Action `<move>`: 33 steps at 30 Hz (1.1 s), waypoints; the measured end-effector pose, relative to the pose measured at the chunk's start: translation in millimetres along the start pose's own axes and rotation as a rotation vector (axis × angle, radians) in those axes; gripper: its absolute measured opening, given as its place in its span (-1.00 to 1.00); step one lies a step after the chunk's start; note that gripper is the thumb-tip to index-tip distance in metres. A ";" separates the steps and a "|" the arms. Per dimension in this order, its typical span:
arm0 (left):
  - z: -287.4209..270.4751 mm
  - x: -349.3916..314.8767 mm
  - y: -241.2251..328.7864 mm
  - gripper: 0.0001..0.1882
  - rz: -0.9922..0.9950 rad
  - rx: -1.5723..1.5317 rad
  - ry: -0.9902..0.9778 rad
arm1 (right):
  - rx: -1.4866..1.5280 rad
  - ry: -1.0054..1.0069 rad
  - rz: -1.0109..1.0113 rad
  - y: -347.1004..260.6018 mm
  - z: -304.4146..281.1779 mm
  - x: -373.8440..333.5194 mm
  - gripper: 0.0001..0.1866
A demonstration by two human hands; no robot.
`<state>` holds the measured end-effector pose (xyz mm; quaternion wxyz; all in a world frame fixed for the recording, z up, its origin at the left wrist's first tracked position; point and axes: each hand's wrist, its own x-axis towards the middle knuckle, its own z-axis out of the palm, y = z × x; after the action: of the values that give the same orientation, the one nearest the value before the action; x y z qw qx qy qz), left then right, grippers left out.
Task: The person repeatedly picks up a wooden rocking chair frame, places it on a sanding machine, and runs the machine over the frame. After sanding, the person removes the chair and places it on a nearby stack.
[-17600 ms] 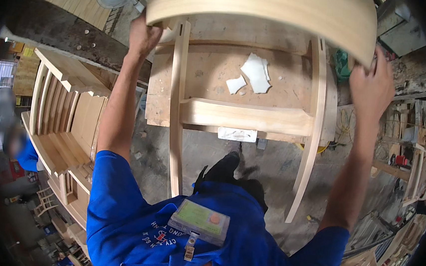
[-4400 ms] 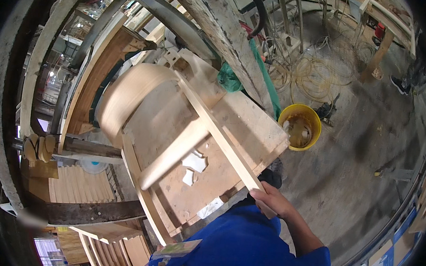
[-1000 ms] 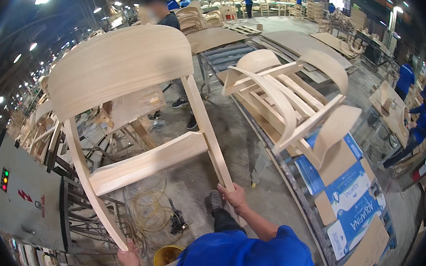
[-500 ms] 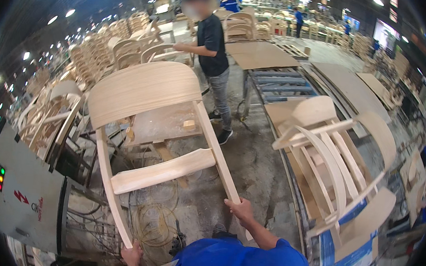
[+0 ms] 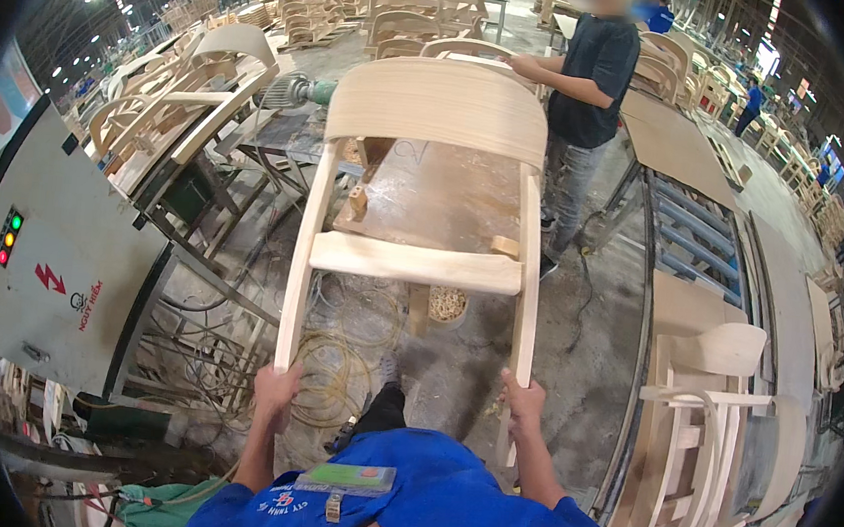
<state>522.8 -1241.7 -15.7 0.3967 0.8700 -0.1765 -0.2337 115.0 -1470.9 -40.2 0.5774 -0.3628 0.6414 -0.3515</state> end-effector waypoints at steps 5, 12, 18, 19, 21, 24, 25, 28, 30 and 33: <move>-0.1 104.8 36.4 -0.51 -0.003 0.112 -0.074 | 0.063 0.003 0.015 -27.7 61.0 45.6 -0.57; 14.5 204.1 100.6 -0.47 0.087 0.186 -0.169 | 0.094 0.113 0.063 -57.6 115.7 74.8 -0.54; 30.5 278.6 127.3 -0.47 0.091 0.173 -0.263 | 0.035 0.159 0.090 -86.0 156.9 108.8 -0.55; 33.8 289.2 131.0 -0.47 0.096 0.183 -0.273 | 0.032 0.153 0.088 -89.9 161.0 116.5 -0.56; 43.3 301.8 138.9 -0.47 0.090 0.194 -0.282 | 0.051 0.173 0.081 -95.9 167.4 131.0 -0.56; 54.7 317.4 149.4 -0.47 0.076 0.217 -0.299 | 0.055 0.175 0.056 -102.3 174.0 149.7 -0.56; 58.5 322.4 150.2 -0.46 0.068 0.224 -0.303 | 0.051 0.168 0.045 -104.9 175.8 155.7 -0.56; 67.6 328.6 153.0 -0.47 0.056 0.150 -0.326 | 0.043 0.159 0.058 -110.1 178.8 167.9 -0.56; 75.8 336.5 157.2 -0.46 0.085 0.233 -0.322 | 0.024 0.173 0.062 -112.9 181.3 176.5 -0.58; 94.5 345.3 158.0 -0.42 0.113 0.305 -0.272 | -0.021 0.170 0.044 -117.0 180.2 191.9 -0.56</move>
<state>738.0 -1567.6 -40.1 0.2455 0.8691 -0.3103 -0.2968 287.9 -1701.2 -47.2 0.5245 -0.3237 0.6996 -0.3614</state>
